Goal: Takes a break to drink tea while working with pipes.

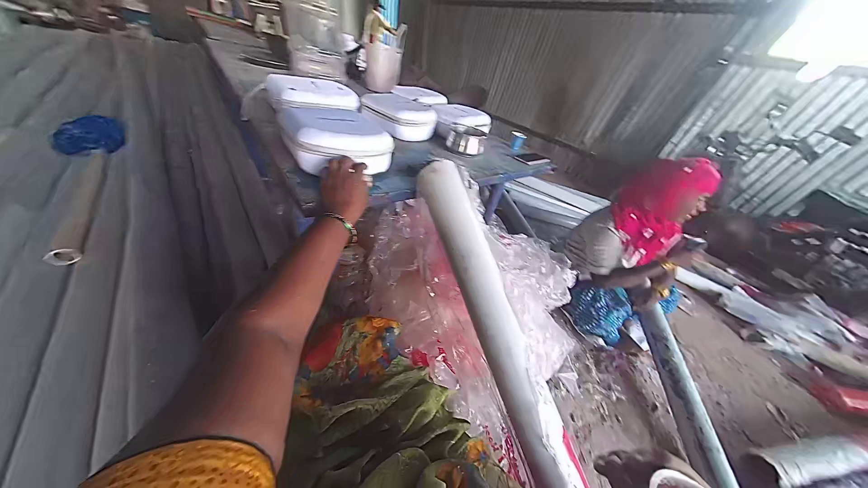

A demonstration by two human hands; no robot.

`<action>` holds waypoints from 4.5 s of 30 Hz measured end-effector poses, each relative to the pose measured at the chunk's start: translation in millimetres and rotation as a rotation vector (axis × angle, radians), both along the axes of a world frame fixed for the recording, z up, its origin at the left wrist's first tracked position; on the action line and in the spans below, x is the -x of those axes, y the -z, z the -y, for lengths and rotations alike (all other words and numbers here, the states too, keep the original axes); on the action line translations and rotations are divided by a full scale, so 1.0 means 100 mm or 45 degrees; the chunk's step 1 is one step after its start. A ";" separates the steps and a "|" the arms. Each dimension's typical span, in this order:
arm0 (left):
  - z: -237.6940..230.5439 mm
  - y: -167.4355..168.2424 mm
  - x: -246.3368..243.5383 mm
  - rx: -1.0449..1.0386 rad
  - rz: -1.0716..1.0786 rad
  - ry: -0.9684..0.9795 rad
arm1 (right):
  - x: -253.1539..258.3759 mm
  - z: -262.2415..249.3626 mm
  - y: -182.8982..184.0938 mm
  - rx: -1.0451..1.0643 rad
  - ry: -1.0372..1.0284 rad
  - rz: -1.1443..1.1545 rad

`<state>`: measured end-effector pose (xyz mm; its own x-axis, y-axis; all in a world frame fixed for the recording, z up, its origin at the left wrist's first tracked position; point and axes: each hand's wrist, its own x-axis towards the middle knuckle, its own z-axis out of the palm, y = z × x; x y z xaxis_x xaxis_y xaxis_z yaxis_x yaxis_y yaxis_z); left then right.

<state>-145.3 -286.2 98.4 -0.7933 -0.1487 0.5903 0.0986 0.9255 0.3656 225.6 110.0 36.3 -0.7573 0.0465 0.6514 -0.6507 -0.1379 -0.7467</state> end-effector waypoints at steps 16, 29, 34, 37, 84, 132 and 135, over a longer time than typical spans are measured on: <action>-1.40 -0.04 -1.20 -0.252 -0.511 1.113 | 0.04 -0.01 0.05 0.047 -0.050 -0.100; -2.63 0.44 -2.00 -0.715 0.138 2.142 | 0.06 -0.14 0.05 0.052 0.077 -0.094; -2.66 0.63 -2.04 -0.797 0.341 2.219 | 0.08 -0.19 0.09 0.028 0.175 -0.087; -2.65 0.64 -2.12 -0.792 0.309 2.211 | 0.10 -0.18 0.07 0.019 0.195 -0.097; -2.62 0.77 -2.46 -0.988 0.157 2.209 | 0.11 -0.01 0.14 0.028 0.211 -0.038; -2.60 0.77 -2.52 -1.189 0.253 2.104 | 0.09 0.00 0.14 -0.032 0.325 -0.032; -2.59 0.76 -2.53 -1.201 0.260 2.098 | 0.09 0.01 0.15 -0.019 0.312 -0.034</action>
<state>107.9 -27.1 22.7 -0.4996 0.5464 0.6722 0.4429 -0.5058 0.7403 216.4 109.2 21.8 -0.7072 0.2172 0.6729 -0.6828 0.0372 -0.7296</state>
